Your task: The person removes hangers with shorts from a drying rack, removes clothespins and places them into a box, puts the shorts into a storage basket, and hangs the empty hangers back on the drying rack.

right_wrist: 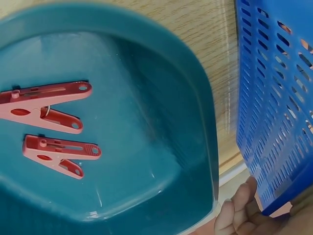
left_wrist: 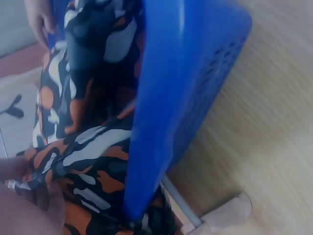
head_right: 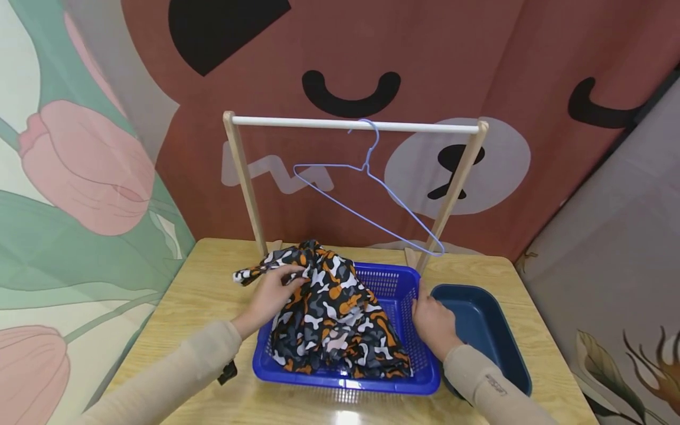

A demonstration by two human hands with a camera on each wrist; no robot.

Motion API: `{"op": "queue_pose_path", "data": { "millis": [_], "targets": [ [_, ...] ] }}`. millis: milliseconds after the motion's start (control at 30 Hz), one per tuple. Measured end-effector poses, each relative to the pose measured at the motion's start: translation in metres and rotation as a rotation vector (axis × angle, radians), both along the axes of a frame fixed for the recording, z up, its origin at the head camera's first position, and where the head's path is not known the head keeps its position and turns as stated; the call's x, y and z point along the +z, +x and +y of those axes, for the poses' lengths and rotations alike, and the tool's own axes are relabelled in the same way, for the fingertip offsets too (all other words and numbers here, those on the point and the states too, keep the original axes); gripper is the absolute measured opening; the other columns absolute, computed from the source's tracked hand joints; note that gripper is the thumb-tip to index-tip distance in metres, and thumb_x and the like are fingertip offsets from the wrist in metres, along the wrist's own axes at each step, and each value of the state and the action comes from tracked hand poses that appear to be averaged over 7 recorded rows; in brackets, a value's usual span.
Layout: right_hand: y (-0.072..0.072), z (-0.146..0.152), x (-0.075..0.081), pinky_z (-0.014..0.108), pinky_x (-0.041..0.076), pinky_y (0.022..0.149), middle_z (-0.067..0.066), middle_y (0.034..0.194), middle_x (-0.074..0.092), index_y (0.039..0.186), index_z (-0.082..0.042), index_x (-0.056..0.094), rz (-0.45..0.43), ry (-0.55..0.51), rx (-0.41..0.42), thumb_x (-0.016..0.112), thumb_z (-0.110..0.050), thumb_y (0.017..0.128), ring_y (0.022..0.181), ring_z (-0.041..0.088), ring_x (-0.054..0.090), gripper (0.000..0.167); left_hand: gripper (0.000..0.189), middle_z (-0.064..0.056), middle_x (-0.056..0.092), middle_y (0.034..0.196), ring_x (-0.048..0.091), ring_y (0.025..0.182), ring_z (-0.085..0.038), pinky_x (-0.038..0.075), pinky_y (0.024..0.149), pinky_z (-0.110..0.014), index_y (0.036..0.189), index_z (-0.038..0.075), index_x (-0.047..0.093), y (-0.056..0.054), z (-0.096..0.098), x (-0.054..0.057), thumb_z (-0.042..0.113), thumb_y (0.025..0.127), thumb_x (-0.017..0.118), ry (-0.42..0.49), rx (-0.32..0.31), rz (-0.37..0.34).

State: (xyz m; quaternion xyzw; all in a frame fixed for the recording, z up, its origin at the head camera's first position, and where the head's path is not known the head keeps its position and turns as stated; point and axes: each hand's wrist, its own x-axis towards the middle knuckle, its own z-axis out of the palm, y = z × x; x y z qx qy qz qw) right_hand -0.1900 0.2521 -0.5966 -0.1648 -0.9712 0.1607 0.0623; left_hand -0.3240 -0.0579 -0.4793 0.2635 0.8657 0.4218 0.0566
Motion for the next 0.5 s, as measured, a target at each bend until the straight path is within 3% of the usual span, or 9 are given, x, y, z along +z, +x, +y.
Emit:
{"op": "queue_pose_path", "data": {
  "millis": [167,333,433,500],
  "targets": [
    [-0.001,-0.001,-0.001,0.049,0.048,0.046,0.02,0.077,0.064,0.148,0.011,0.029,0.002,-0.005,-0.01,0.047,-0.018,0.102,0.061,0.034,0.062,0.057,0.02,-0.009,0.068,0.119,0.063,0.108,-0.025,0.052,0.087,-0.041,0.115,0.008,0.072,0.009,0.002,-0.014,0.008,0.095,0.066,-0.136,-0.144,-0.007],
    [-0.002,-0.002,-0.001,0.048,0.048,0.046,0.018,0.076,0.063,0.148,0.011,0.028,-0.009,-0.012,-0.015,0.046,-0.019,0.103,0.059,0.031,0.061,0.057,0.018,-0.009,0.069,0.114,0.066,0.093,-0.019,0.053,0.08,-0.037,0.111,0.006,0.072,0.019,-0.003,-0.028,0.007,0.094,0.066,-0.328,-0.222,-0.095],
    [-0.001,-0.002,0.0,0.047,0.048,0.046,0.018,0.075,0.063,0.148,0.01,0.028,-0.011,-0.01,-0.016,0.046,-0.019,0.103,0.059,0.031,0.061,0.057,0.017,-0.009,0.07,0.109,0.065,0.09,-0.018,0.054,0.078,-0.038,0.109,0.004,0.073,0.023,-0.007,-0.029,0.007,0.094,0.066,-0.417,-0.25,-0.141],
    [0.0,-0.002,0.001,0.048,0.048,0.046,0.018,0.076,0.063,0.148,0.011,0.028,-0.011,-0.009,-0.015,0.046,-0.019,0.103,0.059,0.032,0.062,0.057,0.016,-0.006,0.071,0.106,0.065,0.09,-0.018,0.054,0.078,-0.038,0.108,0.006,0.073,0.023,-0.009,-0.025,0.009,0.094,0.066,-0.458,-0.271,-0.122]
  ]
}}
